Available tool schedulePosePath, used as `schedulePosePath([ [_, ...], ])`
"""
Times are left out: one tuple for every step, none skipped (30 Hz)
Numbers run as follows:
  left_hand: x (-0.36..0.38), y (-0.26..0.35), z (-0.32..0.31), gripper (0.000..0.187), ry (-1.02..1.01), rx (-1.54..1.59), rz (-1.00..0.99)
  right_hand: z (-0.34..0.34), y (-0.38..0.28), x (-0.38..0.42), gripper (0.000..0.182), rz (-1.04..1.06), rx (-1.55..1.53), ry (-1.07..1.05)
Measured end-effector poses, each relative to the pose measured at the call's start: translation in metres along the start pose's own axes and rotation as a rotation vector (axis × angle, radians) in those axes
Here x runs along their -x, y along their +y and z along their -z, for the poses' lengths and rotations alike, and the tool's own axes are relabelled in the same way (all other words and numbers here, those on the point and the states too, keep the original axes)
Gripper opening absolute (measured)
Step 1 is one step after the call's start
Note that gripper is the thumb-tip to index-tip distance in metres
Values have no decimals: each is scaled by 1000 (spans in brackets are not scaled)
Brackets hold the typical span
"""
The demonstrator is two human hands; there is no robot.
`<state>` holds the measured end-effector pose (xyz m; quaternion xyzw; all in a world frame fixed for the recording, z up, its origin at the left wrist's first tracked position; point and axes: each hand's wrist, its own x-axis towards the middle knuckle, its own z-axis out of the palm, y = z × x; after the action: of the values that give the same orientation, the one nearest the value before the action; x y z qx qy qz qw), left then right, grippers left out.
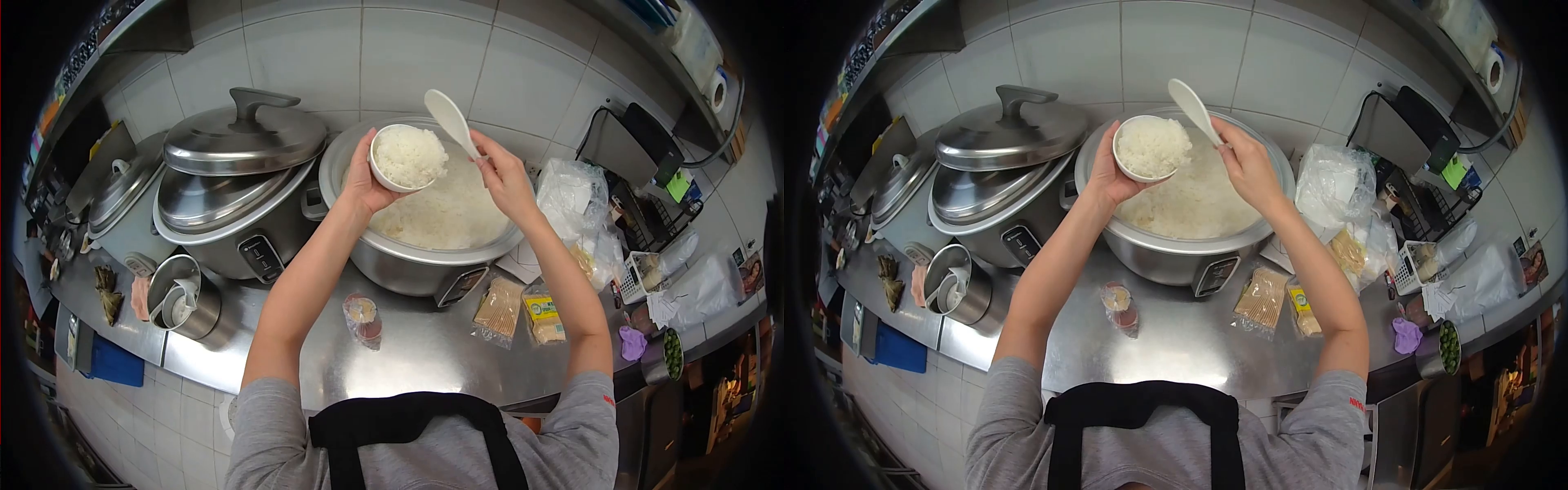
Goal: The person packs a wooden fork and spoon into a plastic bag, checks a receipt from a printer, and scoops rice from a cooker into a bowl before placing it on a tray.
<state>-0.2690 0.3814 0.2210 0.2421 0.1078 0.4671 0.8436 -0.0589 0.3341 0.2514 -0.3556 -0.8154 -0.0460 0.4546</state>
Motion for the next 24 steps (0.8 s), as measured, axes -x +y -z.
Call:
schedulePosePath([
  [1, 1, -1, 61, -11, -17, 7, 1, -1, 1, 43, -152, -90, -35],
  [1, 1, -2, 61, -21, -35, 14, 1, -4, 3, 43, -148, -90, -31],
  [2, 1, -3, 61, -23, -39, 12, 2, -13, 6, 41, -47, 89, -123],
  [3, 1, -5, 61, 15, -53, 5, 2, -17, 7, 40, 54, 268, -215],
  [3, 0, -6, 61, 54, -66, -2, 3, -16, 6, 40, 55, 269, -212],
  [3, 0, -6, 61, 52, -68, -1, 3, -14, 6, 37, 103, 292, -232],
  [3, 0, -5, 61, 51, -47, -5, 2, -13, 7, 35, 149, 314, -252],
  [3, -1, -4, 61, 51, -27, -10, 0, -9, 9, 35, 145, 313, -250],
  [3, 0, -2, 61, 52, -30, -8, -3, -5, 10, 36, -42, 20, -98],
  [2, 0, -1, 63, -4, 1, -24, -6, -2, 12, 37, -227, -271, 56],
  [1, -1, 1, 65, -59, 35, -40, -8, 0, 16, 37, -228, -269, 57],
  [1, -2, 0, 65, -62, 37, -39, -11, -1, 21, 39, -524, -583, 107],
  [0, -4, 0, 67, -40, 69, -88, -13, -4, 27, 41, -821, -897, 159],
  [-1, -5, -1, 70, -19, 101, -138, -17, -8, 32, 41, -821, -894, 162],
  [-3, -7, -1, 70, -23, 103, -139, -24, -16, 36, 43, -824, -984, 155],
  [-4, -8, -1, 72, 4, 58, -177, -32, -24, 37, 45, -828, -1076, 147],
  [-5, -10, 0, 74, 33, 12, -215, -39, -34, 35, 44, -800, -1048, 170],
  [-5, -12, 0, 74, 35, 11, -215, -45, -41, 34, 44, -801, -1050, 170],
  [-4, -13, 0, 73, 60, 7, -233, -49, -47, 33, 43, -702, -855, 159],
  [-4, -15, 0, 72, 85, 2, -252, -52, -52, 33, 42, -601, -660, 148],
  [-3, -15, 0, 72, 86, 0, -251, -60, -49, 32, 41, -422, -419, 180],
  [-2, -14, 1, 71, 109, -18, -270, -60, -46, 34, 41, -421, -421, 181],
  [0, -12, 1, 70, 132, -36, -292, -57, -42, 36, 41, -234, -104, 99],
  [1, -9, 4, 70, 132, -36, -295, -51, -42, 36, 40, -42, 213, 15],
])
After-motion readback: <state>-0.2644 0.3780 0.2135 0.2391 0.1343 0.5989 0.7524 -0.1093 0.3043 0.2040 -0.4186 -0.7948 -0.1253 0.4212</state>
